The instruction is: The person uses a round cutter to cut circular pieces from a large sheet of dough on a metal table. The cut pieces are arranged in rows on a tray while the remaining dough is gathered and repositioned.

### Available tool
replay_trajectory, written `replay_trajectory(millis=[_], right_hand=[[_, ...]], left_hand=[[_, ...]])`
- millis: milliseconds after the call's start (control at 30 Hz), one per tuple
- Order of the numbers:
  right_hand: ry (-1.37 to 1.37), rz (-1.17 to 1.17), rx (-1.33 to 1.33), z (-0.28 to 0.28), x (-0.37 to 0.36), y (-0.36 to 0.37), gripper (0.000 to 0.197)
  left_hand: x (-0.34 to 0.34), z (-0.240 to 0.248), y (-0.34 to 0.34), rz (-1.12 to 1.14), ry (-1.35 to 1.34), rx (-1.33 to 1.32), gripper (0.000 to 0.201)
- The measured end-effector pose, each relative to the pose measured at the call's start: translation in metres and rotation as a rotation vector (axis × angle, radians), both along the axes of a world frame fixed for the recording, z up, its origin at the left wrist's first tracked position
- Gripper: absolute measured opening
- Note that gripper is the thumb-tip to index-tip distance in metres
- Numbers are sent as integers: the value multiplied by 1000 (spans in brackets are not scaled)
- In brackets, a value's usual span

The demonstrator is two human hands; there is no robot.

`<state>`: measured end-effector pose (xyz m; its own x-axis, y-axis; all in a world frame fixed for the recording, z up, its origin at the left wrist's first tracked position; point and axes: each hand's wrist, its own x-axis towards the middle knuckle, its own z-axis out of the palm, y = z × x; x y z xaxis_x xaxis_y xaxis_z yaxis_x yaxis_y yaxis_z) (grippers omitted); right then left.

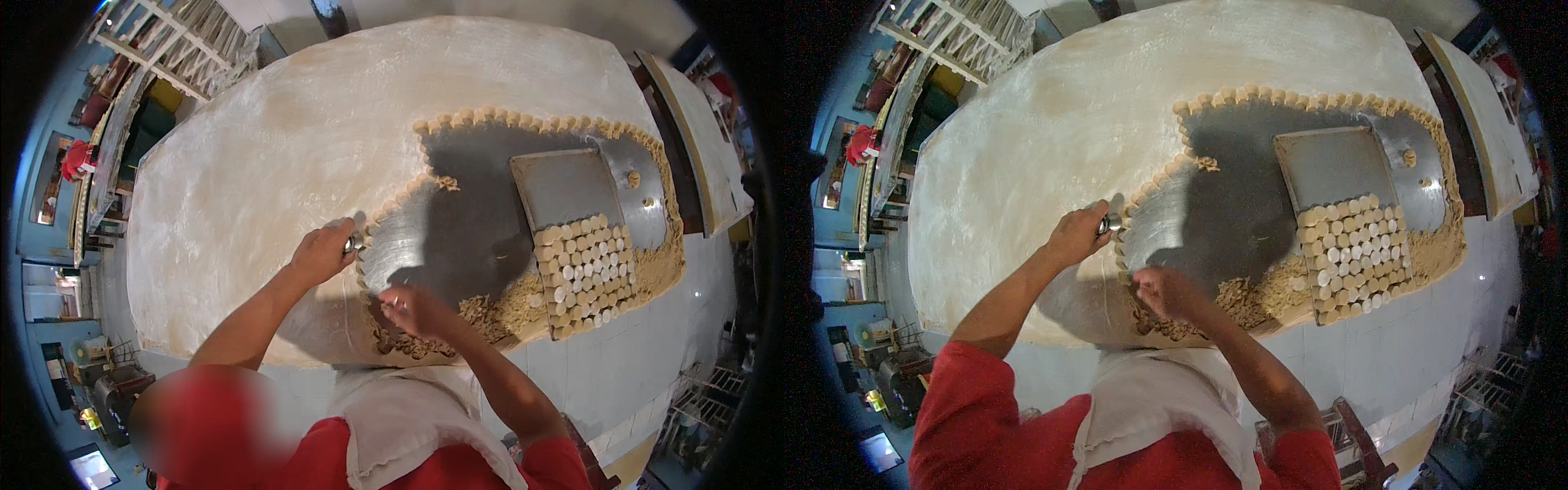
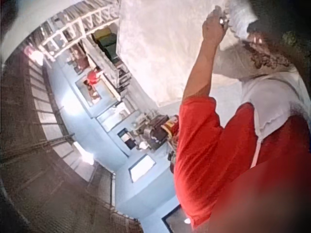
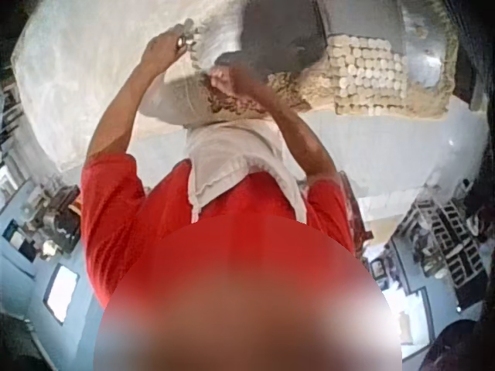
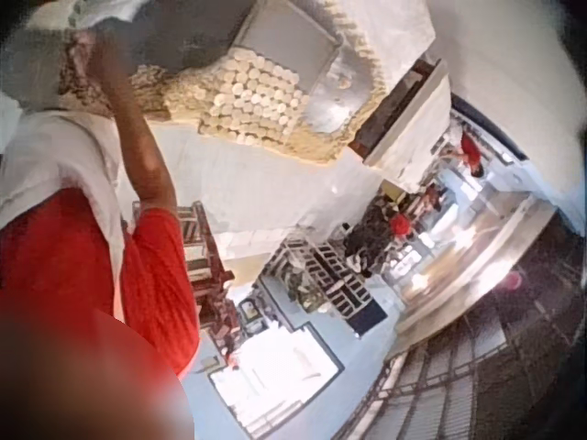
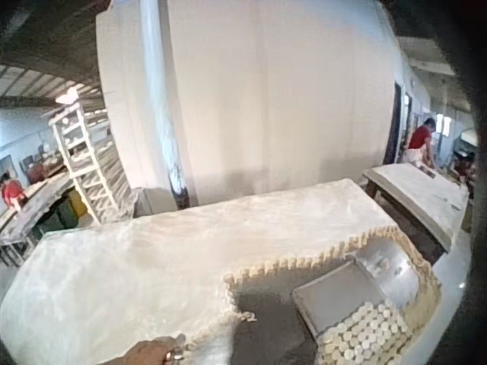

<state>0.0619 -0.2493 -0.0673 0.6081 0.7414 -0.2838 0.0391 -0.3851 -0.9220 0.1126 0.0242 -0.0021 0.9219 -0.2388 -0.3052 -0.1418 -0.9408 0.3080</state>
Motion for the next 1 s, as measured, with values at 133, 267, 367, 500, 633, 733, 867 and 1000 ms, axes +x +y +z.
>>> replay_trajectory(millis=[133, 267, 367, 500, 633, 733, 867, 1000], right_hand=[[-301, -353, -91, -36, 25, 43, 44], [-586, -458, -147, -66, 56, 81, 43], [-552, -399, -216, -80, 70, 91, 35], [-507, -518, -123, -90, 72, 82, 32], [-515, -529, 0, -95, 63, 72, 35], [-496, -510, 16, -95, 61, 71, 37], [-571, -494, 48, -93, 66, 68, 39], [-577, -461, 50, -87, 65, 61, 38]], left_hand=[[16, -23, 5, -2, 24, -19, 44], [29, -50, 1, -69, -13, -155, 53], [26, -61, 5, -64, 54, -239, 52], [10, -61, 14, -145, -26, -397, 44], [3, -36, 36, 47, 101, -444, 36], [14, -10, 50, 290, 281, -452, 38], [34, 8, 36, -4, -77, -85, 35], [49, 4, 11, -213, -32, 216, 36]])
